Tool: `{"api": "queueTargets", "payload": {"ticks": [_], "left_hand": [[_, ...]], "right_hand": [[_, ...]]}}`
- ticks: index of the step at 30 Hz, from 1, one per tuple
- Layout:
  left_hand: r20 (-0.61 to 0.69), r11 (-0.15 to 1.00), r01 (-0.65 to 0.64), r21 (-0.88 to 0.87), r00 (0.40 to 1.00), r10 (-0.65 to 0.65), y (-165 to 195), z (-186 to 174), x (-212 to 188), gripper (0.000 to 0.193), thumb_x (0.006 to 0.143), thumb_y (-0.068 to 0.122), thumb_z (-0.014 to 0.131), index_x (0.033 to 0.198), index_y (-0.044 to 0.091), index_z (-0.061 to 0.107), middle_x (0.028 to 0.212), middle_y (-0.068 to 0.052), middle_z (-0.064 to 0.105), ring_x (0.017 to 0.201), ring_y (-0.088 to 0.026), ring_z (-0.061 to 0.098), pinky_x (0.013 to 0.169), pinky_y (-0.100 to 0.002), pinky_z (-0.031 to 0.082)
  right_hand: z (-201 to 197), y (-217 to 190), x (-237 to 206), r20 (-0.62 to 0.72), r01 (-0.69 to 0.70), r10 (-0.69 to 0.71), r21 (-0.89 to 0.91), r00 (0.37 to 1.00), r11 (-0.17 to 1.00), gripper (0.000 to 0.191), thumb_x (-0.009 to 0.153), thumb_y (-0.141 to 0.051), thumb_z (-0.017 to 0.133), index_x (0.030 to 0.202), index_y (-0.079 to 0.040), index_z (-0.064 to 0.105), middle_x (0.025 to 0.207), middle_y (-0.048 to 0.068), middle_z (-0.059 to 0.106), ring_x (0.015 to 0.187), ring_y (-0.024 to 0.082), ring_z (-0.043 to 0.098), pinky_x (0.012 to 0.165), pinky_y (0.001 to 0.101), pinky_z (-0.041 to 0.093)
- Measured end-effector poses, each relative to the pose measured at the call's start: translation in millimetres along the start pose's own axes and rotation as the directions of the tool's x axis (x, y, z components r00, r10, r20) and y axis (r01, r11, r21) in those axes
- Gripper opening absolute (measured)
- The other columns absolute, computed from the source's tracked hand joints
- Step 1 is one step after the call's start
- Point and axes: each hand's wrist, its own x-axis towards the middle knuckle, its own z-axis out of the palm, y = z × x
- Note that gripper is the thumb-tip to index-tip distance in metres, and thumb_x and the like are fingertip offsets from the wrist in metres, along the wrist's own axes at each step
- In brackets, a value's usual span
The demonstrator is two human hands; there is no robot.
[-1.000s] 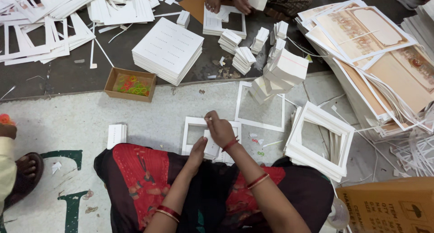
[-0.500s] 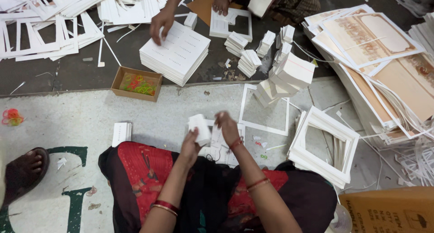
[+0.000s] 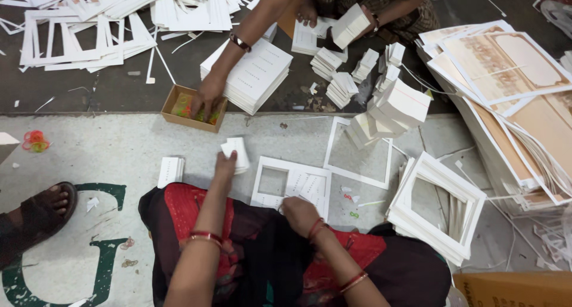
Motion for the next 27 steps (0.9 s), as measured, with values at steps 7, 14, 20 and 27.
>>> {"api": "queueTargets", "payload": {"ticks": [7, 14, 20, 27], "left_hand": [[-0.184, 0.711, 0.088, 0.698, 0.981, 0.059, -3.6, -4.0, 9.1, 0.059, 0.095, 0.025, 0.071, 0.138, -0.003, 0.044, 0.127, -0.031, 0.058, 0.117, -0.048, 0.057, 0.1, -0.052, 0.047], [-0.09, 0.493, -0.243, 0.835, 0.825, 0.558, 0.4, 19.6, -17.6, 0.045, 0.088, 0.011, 0.068, 0.131, 0.001, 0.057, 0.131, -0.024, 0.058, 0.122, -0.045, 0.055, 0.1, -0.052, 0.049], [0.233, 0.725, -0.373, 0.578, 0.928, 0.292, -48.0, 104.3, -40.6, 0.037, 0.089, 0.027, 0.073, 0.111, -0.001, 0.064, 0.1, -0.023, 0.07, 0.094, -0.042, 0.068, 0.083, -0.05, 0.053], [0.222, 0.704, -0.133, 0.698, 0.974, -0.036, -60.0, 153.2, -43.0, 0.056, 0.087, 0.043, 0.078, 0.105, -0.008, 0.064, 0.103, -0.027, 0.071, 0.1, -0.044, 0.068, 0.087, -0.051, 0.053]], "right_hand": [[-28.1, 107.4, -50.7, -0.214, -0.364, 0.379, 0.108, 0.9, 0.925, 0.013, 0.092, -0.016, 0.059, 0.095, -0.004, 0.063, 0.09, 0.017, 0.071, 0.092, 0.04, 0.067, 0.081, 0.0496, 0.051], [-53.4, 148.6, -65.7, -0.569, -0.509, 0.415, -0.008, 0.71, 0.861, 0.033, 0.084, -0.018, 0.07, 0.11, 0.002, 0.067, 0.1, 0.026, 0.066, 0.09, 0.047, 0.063, 0.081, 0.0515, 0.05], [-45.0, 134.3, -14.9, -0.426, -0.537, 0.552, 0.168, 0.716, 0.827, 0.033, 0.09, -0.031, 0.067, 0.102, 0.0, 0.07, 0.099, 0.023, 0.07, 0.092, 0.042, 0.068, 0.084, 0.0484, 0.055], [-41.3, 123.1, 18.6, -0.393, -0.7, 0.704, 0.184, 0.591, 0.69, 0.053, 0.085, -0.044, 0.076, 0.102, 0.007, 0.071, 0.102, 0.029, 0.069, 0.097, 0.045, 0.067, 0.088, 0.0491, 0.053]]}}
